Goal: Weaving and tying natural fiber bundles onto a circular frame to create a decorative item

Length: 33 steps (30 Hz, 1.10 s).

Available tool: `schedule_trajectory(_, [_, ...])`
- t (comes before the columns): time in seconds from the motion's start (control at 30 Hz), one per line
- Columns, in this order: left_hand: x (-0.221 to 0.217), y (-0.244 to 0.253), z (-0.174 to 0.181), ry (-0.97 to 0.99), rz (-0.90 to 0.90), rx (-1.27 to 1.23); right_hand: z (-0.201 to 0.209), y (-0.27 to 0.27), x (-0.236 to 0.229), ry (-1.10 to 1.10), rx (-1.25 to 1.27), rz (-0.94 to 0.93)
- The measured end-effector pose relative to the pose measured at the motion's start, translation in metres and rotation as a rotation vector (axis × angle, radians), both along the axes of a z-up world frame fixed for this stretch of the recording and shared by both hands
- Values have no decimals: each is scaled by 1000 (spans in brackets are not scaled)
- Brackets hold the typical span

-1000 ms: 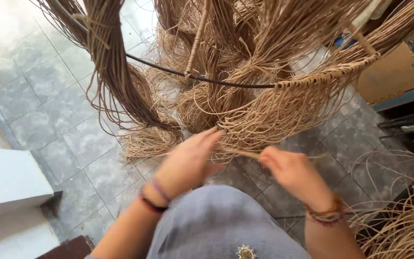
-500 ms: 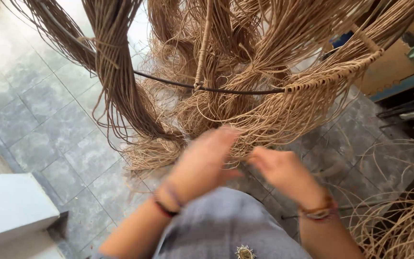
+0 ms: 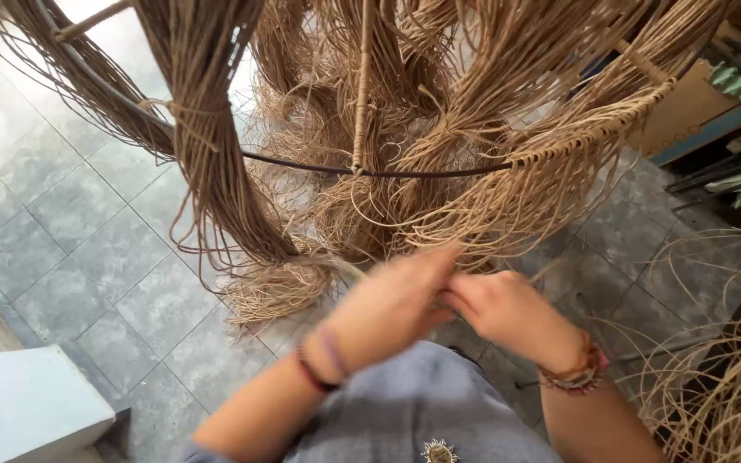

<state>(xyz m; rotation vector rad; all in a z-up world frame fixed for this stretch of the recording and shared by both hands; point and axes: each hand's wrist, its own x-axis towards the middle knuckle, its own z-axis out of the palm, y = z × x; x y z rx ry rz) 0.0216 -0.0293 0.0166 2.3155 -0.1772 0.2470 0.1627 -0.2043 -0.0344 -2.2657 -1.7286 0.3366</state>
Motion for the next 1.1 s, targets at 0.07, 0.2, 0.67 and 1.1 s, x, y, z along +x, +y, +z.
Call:
schedule_trajectory(0.07, [1,-7,-28,92,61,-3,-1,-4,7,70,22,-30])
schedule_trajectory(0.2, [-8,25,-48,174,190,14,38,-14,22,178,-72,-112])
schedule_trajectory(0.67, [0,6,-54,229,109,53,23,8,17,184,-128,32])
schedule_trajectory(1.1, [-6,35,-24,228,202,51,17,-2,35,-54,-5,55])
